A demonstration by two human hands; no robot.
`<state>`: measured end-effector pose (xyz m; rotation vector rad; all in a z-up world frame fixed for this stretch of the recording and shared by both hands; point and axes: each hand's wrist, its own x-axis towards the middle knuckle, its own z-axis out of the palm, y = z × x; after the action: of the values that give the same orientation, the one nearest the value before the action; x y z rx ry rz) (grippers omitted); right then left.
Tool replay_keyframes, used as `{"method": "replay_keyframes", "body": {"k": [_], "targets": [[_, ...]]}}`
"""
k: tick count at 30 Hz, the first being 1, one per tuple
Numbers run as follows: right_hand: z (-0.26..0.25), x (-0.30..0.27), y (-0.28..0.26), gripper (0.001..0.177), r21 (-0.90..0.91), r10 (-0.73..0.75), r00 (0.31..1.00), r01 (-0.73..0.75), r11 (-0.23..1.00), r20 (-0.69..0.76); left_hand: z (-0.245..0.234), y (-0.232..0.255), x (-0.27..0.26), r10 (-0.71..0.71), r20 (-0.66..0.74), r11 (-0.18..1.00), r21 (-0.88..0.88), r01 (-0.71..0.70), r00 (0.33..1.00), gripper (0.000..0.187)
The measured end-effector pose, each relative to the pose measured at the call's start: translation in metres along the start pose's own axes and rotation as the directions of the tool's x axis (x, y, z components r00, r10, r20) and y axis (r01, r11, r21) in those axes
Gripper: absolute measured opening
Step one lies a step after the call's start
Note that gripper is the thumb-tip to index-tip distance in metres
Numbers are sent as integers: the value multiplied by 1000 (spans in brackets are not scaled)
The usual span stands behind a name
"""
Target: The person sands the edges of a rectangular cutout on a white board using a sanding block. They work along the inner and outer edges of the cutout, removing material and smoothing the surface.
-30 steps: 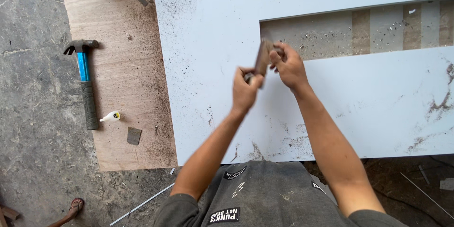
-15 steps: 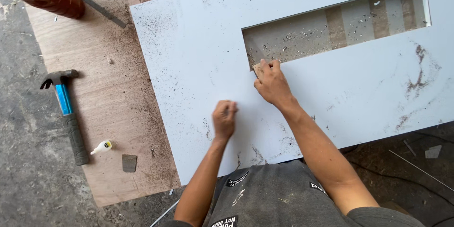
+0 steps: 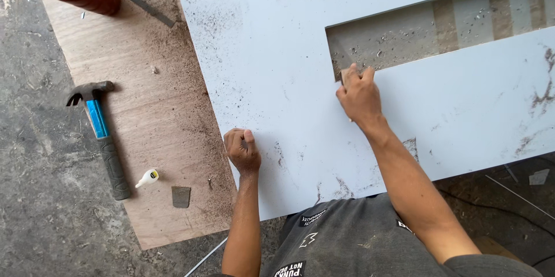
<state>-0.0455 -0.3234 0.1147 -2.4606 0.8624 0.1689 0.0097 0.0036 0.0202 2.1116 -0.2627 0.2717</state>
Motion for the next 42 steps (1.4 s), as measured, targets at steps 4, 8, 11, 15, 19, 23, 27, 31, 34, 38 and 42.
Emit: {"method": "replay_keyframes", "body": {"k": [4,8,11,15,19,23,27,31,34,38,42], "targets": [[8,-7,-9,61,-76,-51,997,46,996,-55,-4,8,2,-10,-18,999,-45,9,1000,39],[8,1,0,59,-86,-15,1000,13,996,-17,-3,7,-1,-7,-29,999,-44,5,1000,38],[14,-1,-10,62,-144,-43,998,35,989,-55,0,0,0,-31,-41,999,-44,29,999,37],[27,7,11,65,-132,-48,998,41,990,-49,-3,7,2,-35,-36,998,-49,33,999,37],[31,0,9,65,-182,-61,996,47,982,-71,-6,5,-5,-25,-30,998,-53,23,999,38],[23,4,6,62,-156,-54,998,47,987,-40,-2,9,6,-9,-16,999,-39,8,1000,40],[26,7,9,64,-204,-81,996,72,976,-37,-4,6,2,8,-17,999,-48,-8,1000,39],[28,7,11,63,-239,-64,998,63,969,1,-3,9,3,-36,-32,998,-45,35,999,38],[30,12,9,65,-215,-77,997,71,974,-21,-2,0,-5,-2,-46,1000,-31,0,999,40],[18,13,2,65,-234,-78,996,68,970,-35,4,0,4,-20,-35,1000,-20,20,999,38],[41,22,16,64,-251,-66,997,53,967,-45,-2,8,2,18,-32,1000,-4,-18,999,38]]}}
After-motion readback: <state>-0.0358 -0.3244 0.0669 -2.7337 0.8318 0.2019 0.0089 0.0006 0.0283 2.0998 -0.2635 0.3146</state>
